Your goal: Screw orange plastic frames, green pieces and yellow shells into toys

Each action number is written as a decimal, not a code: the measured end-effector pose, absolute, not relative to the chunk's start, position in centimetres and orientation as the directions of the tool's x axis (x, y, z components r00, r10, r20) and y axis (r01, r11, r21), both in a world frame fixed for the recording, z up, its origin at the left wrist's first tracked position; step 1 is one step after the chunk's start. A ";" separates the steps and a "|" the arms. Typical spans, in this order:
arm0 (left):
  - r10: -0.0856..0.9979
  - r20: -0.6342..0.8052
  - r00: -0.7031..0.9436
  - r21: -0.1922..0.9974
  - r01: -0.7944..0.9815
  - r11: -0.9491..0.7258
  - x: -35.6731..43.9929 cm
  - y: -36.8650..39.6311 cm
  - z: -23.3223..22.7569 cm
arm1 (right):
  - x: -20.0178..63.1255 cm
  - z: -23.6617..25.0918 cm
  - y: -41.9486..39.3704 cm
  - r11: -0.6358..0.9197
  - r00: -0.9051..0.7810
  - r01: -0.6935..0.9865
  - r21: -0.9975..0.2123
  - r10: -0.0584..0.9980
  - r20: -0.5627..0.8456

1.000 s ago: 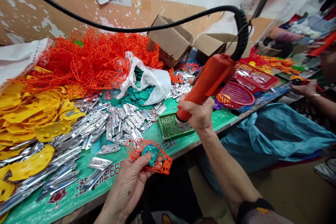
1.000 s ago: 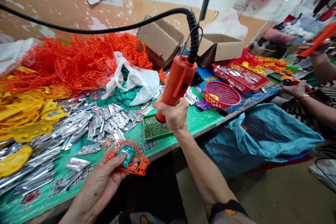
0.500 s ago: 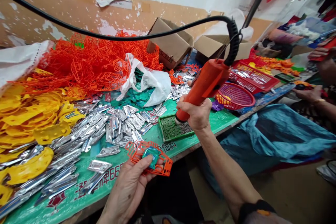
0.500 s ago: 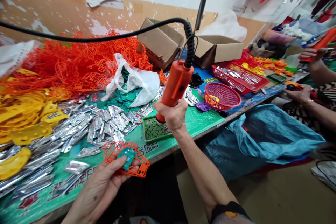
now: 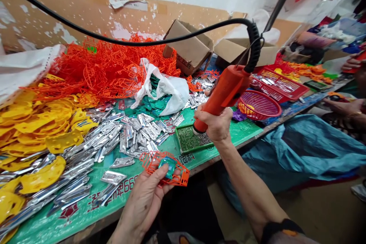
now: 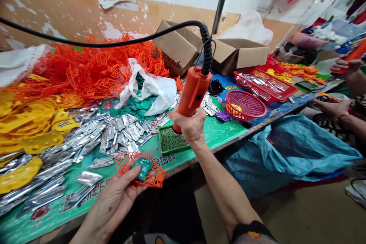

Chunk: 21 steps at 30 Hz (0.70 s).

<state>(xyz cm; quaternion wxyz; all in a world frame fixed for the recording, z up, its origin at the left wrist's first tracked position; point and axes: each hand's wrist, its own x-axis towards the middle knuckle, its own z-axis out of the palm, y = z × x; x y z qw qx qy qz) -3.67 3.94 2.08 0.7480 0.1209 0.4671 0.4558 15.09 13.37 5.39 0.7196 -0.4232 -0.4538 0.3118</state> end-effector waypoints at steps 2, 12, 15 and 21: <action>0.796 -0.584 0.158 0.603 -0.572 0.556 -3.7 3.9 2.1 | 15.2 5.1 13.5 0.448 0.399 -0.067 -0.892 0.831 0.387; 0.816 -0.540 0.205 0.576 -0.617 0.536 -3.9 3.8 1.6 | 14.6 9.3 10.8 0.499 0.374 -0.154 -0.853 0.828 0.417; 0.825 -0.526 0.204 0.570 -0.636 0.521 -3.9 3.7 1.7 | 13.4 11.0 8.3 0.473 0.264 -0.254 -0.844 0.873 0.410; 0.820 -0.536 0.200 0.569 -0.631 0.526 -3.8 3.7 2.0 | 10.8 10.9 5.3 0.373 0.089 -0.401 -0.837 0.925 0.370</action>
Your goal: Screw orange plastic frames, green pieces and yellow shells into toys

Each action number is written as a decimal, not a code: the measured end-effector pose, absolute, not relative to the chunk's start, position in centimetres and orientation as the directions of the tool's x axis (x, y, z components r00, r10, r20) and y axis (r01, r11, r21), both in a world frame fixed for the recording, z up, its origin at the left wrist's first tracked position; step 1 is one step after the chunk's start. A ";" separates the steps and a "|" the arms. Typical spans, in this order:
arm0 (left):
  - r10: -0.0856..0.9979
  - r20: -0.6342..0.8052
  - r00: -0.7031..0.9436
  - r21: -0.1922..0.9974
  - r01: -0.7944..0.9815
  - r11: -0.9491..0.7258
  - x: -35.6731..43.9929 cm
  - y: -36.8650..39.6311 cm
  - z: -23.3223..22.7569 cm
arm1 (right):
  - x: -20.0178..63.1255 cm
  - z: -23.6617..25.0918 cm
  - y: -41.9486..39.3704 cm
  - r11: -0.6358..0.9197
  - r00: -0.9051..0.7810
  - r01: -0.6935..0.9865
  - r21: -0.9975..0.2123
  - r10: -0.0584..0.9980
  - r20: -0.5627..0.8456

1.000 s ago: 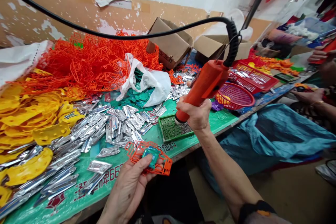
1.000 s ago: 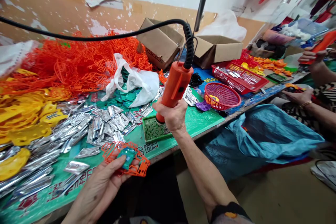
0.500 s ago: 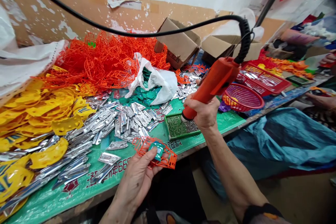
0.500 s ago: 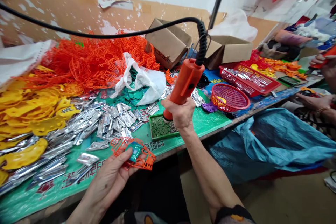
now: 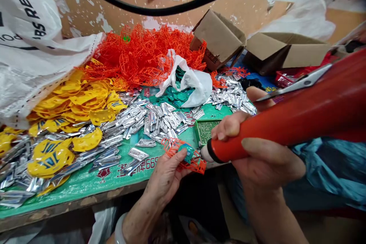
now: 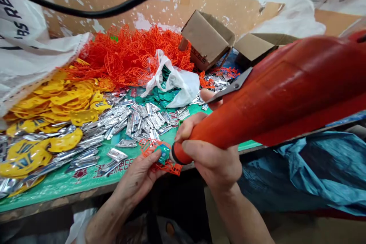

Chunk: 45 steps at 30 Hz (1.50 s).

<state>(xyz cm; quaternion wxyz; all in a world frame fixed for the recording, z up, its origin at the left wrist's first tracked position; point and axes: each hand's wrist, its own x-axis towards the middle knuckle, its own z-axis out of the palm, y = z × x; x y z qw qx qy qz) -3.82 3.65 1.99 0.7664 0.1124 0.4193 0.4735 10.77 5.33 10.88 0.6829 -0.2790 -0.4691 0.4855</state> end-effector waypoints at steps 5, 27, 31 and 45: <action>0.834 -0.509 0.212 0.580 -0.631 0.515 -3.8 3.6 1.9 | 9.8 10.2 5.4 0.367 0.088 -0.407 -0.837 0.927 0.364; 0.831 -0.516 0.205 0.582 -0.627 0.517 -3.7 3.6 2.0 | 9.8 9.3 5.2 0.345 -0.036 -0.254 -0.903 0.930 0.366; 0.837 -0.505 0.213 0.589 -0.624 0.514 -3.6 3.7 2.1 | 9.8 8.8 5.1 0.350 -0.039 -0.207 -0.914 0.930 0.365; 0.847 -0.391 0.360 0.631 -0.566 0.531 -4.8 2.5 2.5 | 11.3 9.9 6.5 0.375 0.061 -0.363 -0.853 0.923 0.379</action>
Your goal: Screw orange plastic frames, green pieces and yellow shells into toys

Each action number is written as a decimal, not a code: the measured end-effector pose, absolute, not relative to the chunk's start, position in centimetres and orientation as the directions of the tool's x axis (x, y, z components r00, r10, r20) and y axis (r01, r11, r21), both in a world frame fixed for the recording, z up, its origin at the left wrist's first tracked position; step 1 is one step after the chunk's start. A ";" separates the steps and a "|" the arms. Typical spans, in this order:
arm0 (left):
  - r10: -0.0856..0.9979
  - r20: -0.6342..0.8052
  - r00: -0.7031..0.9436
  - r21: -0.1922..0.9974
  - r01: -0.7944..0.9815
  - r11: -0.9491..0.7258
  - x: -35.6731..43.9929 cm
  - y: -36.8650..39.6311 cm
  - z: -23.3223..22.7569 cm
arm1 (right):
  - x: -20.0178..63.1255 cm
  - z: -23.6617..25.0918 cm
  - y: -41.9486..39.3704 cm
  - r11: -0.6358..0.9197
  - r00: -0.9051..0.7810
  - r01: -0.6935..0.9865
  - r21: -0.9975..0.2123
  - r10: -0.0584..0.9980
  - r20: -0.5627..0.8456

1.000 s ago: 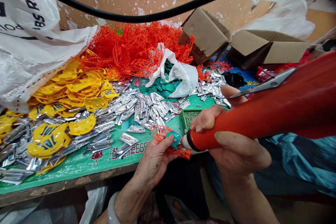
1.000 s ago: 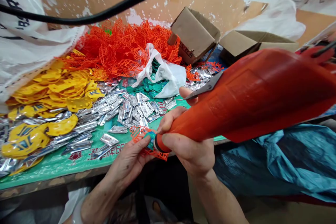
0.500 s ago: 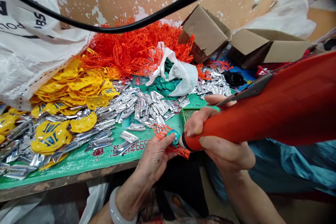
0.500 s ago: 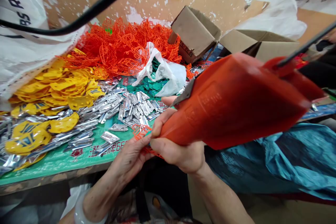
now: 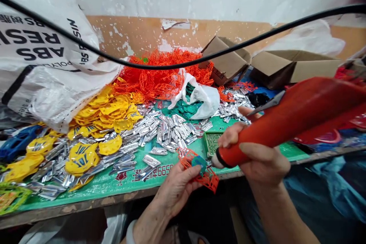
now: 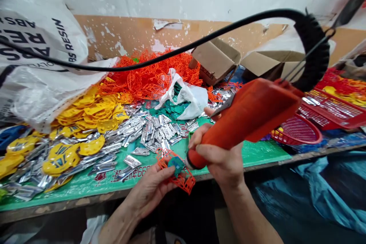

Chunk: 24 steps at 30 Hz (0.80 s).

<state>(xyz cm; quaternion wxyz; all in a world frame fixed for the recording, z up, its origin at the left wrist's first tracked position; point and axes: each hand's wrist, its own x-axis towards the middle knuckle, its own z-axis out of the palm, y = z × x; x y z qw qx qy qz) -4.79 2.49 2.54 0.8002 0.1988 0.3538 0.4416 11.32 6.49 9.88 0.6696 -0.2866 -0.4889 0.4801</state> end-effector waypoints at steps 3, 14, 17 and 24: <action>0.823 -0.375 0.426 0.674 -0.484 0.558 -6.3 1.9 2.9 | 13.1 10.4 9.0 0.464 0.301 -0.144 -0.874 0.862 0.408; 0.869 -0.404 0.287 0.762 -0.421 0.493 -8.9 2.2 2.4 | 16.5 8.4 13.7 0.182 0.471 0.772 -0.609 0.479 0.741; 0.857 -0.429 0.284 0.721 -0.464 0.515 -8.8 1.8 2.5 | 13.9 6.5 12.4 0.185 0.190 0.930 -0.318 0.499 0.845; 0.836 -0.515 0.190 0.647 -0.554 0.524 -10.0 0.4 2.9 | 9.1 2.5 11.0 0.496 -0.463 0.860 -0.121 0.858 0.224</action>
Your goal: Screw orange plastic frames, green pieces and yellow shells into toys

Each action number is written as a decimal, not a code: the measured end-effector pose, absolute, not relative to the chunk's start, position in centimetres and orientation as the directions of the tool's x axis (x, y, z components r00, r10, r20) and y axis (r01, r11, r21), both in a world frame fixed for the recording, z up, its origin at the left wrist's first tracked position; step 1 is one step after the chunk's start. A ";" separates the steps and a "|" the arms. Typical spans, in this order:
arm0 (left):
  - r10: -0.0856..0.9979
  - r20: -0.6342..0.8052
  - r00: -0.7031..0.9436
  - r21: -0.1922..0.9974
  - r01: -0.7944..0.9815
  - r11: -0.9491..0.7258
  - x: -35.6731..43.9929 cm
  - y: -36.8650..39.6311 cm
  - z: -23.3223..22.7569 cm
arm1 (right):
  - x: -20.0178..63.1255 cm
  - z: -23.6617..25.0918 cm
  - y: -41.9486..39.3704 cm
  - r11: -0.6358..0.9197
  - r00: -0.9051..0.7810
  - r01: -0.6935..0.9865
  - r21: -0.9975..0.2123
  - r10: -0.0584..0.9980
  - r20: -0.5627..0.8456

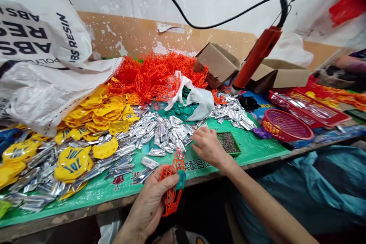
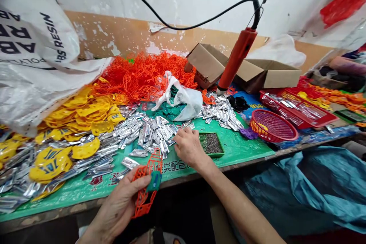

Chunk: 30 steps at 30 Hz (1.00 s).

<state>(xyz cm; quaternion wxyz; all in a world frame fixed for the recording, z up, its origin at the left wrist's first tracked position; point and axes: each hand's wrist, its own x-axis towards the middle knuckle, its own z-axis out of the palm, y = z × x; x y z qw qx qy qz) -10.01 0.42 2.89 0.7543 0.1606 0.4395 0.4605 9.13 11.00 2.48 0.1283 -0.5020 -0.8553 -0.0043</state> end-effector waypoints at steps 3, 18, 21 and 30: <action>0.842 -0.513 0.168 0.644 -0.573 0.507 -10.6 0.2 3.0 | 8.2 2.2 11.2 0.500 -0.488 0.864 -0.059 0.861 0.140; 0.857 -0.491 0.154 0.611 -0.640 0.465 -11.0 0.8 2.8 | 7.7 1.9 12.6 0.558 -0.558 0.821 0.119 0.829 -0.032; 0.849 -0.509 0.138 0.600 -0.650 0.466 -10.9 0.9 2.9 | 7.8 2.4 12.7 0.562 -0.559 0.819 0.115 0.827 -0.059; 0.875 -0.439 0.205 0.642 -0.610 0.465 -11.1 0.8 3.2 | 6.9 3.7 13.3 0.533 -0.521 0.843 0.074 0.843 -0.133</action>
